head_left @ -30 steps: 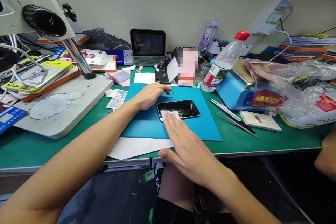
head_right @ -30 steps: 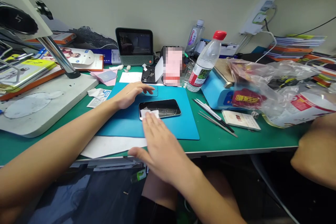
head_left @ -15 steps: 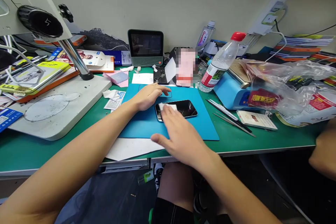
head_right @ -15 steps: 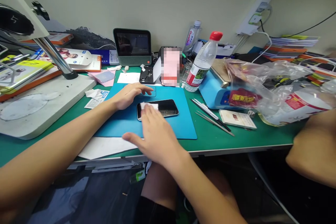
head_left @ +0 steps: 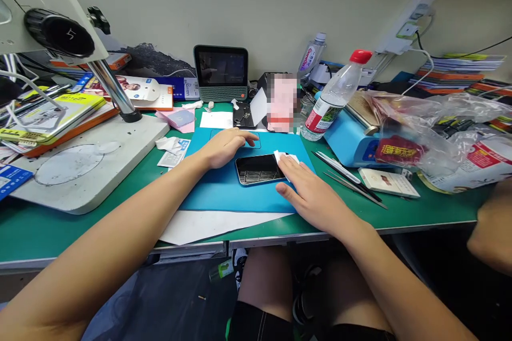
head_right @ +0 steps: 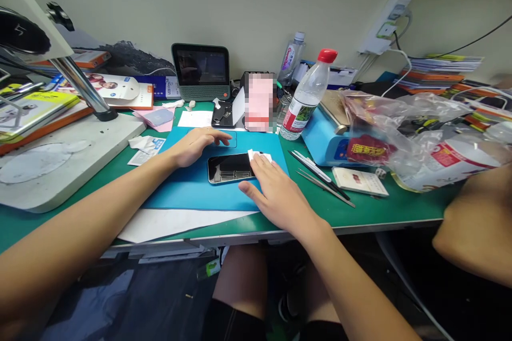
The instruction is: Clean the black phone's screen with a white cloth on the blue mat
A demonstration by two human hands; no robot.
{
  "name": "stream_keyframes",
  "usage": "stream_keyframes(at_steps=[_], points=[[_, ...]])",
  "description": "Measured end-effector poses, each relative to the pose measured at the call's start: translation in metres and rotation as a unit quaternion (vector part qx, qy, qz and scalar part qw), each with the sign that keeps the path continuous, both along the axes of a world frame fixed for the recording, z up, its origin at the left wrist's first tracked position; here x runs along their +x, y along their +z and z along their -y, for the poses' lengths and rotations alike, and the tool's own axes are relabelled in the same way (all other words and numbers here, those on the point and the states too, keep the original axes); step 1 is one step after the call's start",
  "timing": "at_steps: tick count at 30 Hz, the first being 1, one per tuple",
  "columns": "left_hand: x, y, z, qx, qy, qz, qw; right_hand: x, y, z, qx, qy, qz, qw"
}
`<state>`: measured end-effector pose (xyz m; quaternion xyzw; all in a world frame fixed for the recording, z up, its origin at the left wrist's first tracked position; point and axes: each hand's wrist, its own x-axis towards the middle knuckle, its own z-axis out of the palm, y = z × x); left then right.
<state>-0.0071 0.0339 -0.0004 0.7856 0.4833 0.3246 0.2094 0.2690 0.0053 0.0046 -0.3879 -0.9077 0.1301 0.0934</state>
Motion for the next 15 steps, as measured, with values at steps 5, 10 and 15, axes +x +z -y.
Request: stream_keyframes(at_steps=[5,10,15], points=[[0.001,0.001,0.001,0.001,-0.002,-0.005,1.0,-0.009,0.0,-0.014,-0.01,-0.028,0.023,0.999],[0.002,0.001,0.0,0.009,-0.006,-0.004,1.0,-0.044,0.001,-0.014,-0.008,-0.021,0.013,1.0],[0.001,0.0,0.0,0.017,-0.002,0.001,1.0,-0.089,0.002,0.021,-0.023,0.068,-0.032,0.997]])
